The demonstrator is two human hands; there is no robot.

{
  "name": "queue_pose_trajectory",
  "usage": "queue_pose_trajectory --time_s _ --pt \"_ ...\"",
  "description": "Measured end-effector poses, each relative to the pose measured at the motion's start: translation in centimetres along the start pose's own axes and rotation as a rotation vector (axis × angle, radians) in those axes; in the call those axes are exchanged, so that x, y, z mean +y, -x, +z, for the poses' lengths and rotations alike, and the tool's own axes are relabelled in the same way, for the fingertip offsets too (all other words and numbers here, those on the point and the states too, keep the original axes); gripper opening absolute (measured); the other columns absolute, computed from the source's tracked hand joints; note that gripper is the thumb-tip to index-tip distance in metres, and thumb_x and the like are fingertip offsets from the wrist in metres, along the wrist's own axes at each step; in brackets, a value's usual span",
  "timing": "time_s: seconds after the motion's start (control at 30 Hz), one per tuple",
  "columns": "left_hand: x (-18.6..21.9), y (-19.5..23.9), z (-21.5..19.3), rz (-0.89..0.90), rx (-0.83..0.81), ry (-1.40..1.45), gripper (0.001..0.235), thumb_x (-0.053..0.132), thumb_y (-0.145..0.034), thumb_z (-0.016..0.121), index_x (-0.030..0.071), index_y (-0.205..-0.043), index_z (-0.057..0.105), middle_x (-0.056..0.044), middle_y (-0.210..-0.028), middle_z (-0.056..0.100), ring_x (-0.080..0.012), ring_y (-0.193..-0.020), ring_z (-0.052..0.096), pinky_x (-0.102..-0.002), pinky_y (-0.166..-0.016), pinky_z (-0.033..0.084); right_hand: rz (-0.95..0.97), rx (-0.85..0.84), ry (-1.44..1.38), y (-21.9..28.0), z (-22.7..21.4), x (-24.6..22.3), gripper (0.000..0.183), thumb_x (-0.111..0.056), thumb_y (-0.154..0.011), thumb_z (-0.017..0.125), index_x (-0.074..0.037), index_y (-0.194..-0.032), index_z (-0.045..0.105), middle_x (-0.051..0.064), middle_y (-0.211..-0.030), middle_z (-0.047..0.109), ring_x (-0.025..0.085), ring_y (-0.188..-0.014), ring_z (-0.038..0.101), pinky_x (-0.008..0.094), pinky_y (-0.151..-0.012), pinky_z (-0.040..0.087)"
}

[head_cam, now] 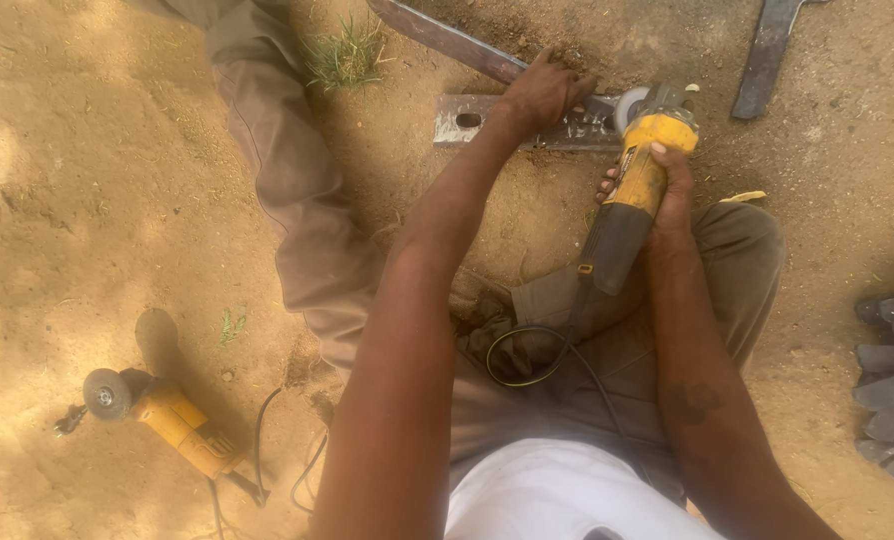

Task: The person uses an angle grinder to sharpen and smooth the edges of large metal blades while sitting on the ground.

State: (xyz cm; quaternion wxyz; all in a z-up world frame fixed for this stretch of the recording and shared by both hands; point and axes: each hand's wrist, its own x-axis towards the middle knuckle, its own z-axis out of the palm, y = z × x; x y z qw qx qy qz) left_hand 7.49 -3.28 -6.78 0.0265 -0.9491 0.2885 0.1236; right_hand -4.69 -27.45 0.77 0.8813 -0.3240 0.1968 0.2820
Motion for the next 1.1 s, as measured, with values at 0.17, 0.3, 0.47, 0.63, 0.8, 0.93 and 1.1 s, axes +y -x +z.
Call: queue_pose_trajectory --time_s 0.17,0.3,0.47,0.63,0.8,0.93,1.1 --pt "-0.7 -0.6 0.7 0.012 0.004 0.010 0.018 0.013 -0.100 0.064 0.017 -0.113 0.052 -0.003 -0.073 0.062 -0.0231 -0.080 0.069 -0.056 -0.114 0.036 0.046 0.020 0.062 0.1 0.4 0.2 0.070 -0.045 -0.085 0.068 0.006 -0.129 0.047 0.015 -0.095 0.060 0.024 -0.079 0.066 0.039 -0.071 0.061" --pt "-0.5 -0.4 1.2 0.008 0.027 0.012 0.019 0.011 -0.098 0.063 0.019 -0.114 0.055 -0.002 -0.079 0.065 -0.0233 -0.087 0.071 -0.056 -0.114 0.037 0.006 -0.002 0.001 0.3 -0.1 0.1 0.068 -0.043 -0.087 0.069 0.004 -0.131 0.048 0.016 -0.095 0.060 0.025 -0.081 0.065 0.040 -0.073 0.060" --pt "-1.0 0.7 1.1 0.127 0.416 -0.025 0.041 0.014 -0.092 0.061 0.015 -0.132 0.056 -0.014 -0.102 0.070 -0.0308 -0.094 0.069 -0.049 -0.085 0.050 -0.096 -0.057 -0.031 0.8 -0.2 -1.6 0.061 -0.043 -0.089 0.067 0.000 -0.128 0.050 0.017 -0.100 0.061 0.028 -0.084 0.066 0.042 -0.077 0.059" --pt "-2.0 7.2 -8.6 -0.228 0.365 0.256 0.004 0.011 -0.107 0.052 0.011 -0.111 0.054 -0.013 -0.103 0.065 -0.0267 -0.097 0.065 -0.043 -0.095 0.055 -0.184 -0.155 -0.025 3.7 0.2 -4.0 0.063 -0.040 -0.090 0.067 -0.003 -0.138 0.051 0.013 -0.108 0.059 0.026 -0.094 0.062 0.043 -0.083 0.057" --pt "0.9 17.1 -15.1 -0.223 0.790 0.422 0.012 0.011 -0.104 0.058 0.004 -0.111 0.051 -0.015 -0.096 0.062 -0.0352 -0.095 0.062 -0.049 -0.090 0.054 -0.190 -0.330 0.077 8.9 4.3 -5.3 0.064 -0.029 -0.087 0.067 -0.003 -0.143 0.050 0.011 -0.108 0.058 0.026 -0.094 0.062 0.043 -0.079 0.057" --pt "3.8 19.0 -14.7 -0.172 0.864 0.376 0.016 0.009 -0.099 0.060 0.003 -0.110 0.050 -0.014 -0.094 0.061 -0.0320 -0.094 0.064 -0.050 -0.101 0.051 -0.224 -0.480 0.282 14.8 9.5 -5.6 0.059 -0.016 -0.085 0.065 0.003 -0.138 0.051 0.017 -0.101 0.061 0.029 -0.086 0.064 0.042 -0.070 0.057" --pt "4.5 19.2 -13.1 -0.138 0.915 0.305 0.020 0.005 -0.095 0.062 0.006 -0.111 0.050 -0.013 -0.099 0.063 -0.0309 -0.099 0.065 -0.049 -0.109 0.046 -0.029 -0.452 0.400 18.1 13.2 -3.6 0.057 -0.016 -0.080 0.066 0.005 -0.132 0.054 0.018 -0.093 0.066 0.027 -0.080 0.067 0.039 -0.066 0.059"
